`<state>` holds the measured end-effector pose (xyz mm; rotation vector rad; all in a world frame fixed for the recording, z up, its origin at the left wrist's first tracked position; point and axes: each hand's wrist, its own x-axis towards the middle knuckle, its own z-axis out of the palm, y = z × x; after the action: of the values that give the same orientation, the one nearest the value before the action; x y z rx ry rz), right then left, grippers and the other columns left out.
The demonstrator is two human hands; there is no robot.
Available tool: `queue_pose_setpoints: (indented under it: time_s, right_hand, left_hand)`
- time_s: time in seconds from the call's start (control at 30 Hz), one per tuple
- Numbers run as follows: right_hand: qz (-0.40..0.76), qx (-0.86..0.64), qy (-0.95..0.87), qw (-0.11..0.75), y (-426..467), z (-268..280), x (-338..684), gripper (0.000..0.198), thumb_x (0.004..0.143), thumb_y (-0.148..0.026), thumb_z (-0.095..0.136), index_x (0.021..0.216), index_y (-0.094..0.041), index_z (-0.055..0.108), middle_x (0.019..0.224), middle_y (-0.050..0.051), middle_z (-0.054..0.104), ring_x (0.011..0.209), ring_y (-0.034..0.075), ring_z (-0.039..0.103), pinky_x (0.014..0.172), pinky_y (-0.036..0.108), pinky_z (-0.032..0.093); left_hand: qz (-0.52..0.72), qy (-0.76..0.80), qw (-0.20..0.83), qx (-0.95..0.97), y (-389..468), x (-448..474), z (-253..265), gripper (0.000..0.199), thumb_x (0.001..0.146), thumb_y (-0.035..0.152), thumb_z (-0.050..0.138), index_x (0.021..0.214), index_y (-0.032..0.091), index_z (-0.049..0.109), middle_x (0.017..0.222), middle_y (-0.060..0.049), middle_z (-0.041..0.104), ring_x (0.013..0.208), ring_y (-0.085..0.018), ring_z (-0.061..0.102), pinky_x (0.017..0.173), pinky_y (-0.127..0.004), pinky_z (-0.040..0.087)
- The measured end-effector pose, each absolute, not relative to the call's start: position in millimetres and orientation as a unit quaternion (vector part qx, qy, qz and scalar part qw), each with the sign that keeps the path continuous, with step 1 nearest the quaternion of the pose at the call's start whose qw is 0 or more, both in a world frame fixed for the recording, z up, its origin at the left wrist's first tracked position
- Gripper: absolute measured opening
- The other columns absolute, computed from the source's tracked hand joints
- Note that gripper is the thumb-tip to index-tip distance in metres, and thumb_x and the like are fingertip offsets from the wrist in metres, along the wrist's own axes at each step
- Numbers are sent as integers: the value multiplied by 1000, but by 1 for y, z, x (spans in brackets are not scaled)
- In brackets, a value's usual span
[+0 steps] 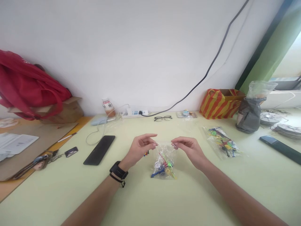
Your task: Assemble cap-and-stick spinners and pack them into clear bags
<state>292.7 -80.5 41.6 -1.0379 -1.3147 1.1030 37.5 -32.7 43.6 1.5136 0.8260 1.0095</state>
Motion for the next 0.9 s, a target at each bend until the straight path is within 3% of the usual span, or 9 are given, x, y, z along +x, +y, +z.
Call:
queue_pose_setpoints:
  time_s: [0.17,0.27,0.57,0.67,0.8,0.9]
  right_hand:
    - [463,-438,-550,540,-81,42,292,19,82,-40,79,90,-23,83,81,4,75,77,19,64,77,35,53]
    - [472,-434,-542,544,-81,42,293,21,80,-39,82,93,-23,83,82,4,75,78,19,65,78,34,54]
    - [431,-403,-606,534,-79,39,300,15,90,-34,71,90,-26,85,85,4,71,80,19,62,77,34,51]
    - [406,-393,-638,523,-81,42,301,16,92,-32,69,91,-27,84,92,5,72,86,20,64,77,34,51]
    - [398,-399,-636,526,-83,44,298,14,91,-35,73,95,-25,81,96,6,73,90,22,66,82,35,53]
    - [416,-417,-602,539,-83,43,294,26,89,-39,76,112,-26,76,99,5,73,92,22,68,85,36,54]
  left_hand:
    - [426,365,539,629,-33,40,45,20,85,30,80,97,15,79,87,-10,80,69,-15,68,62,-25,53]
    - [424,365,538,630,-32,40,44,22,86,31,78,101,15,80,86,-11,80,68,-16,67,58,-25,51]
    - [452,333,547,621,-30,37,40,14,88,22,72,91,17,84,82,-8,78,74,-16,66,70,-27,53]
    - [442,332,541,634,-33,39,41,10,85,24,78,89,17,84,83,-7,77,75,-15,65,68,-25,51]
    - [447,363,522,629,-36,42,43,22,76,30,88,93,17,81,83,-5,75,73,-14,64,60,-22,49]
    - [442,375,514,633,-36,43,43,32,77,34,88,103,18,80,82,-4,74,73,-14,64,59,-22,50]
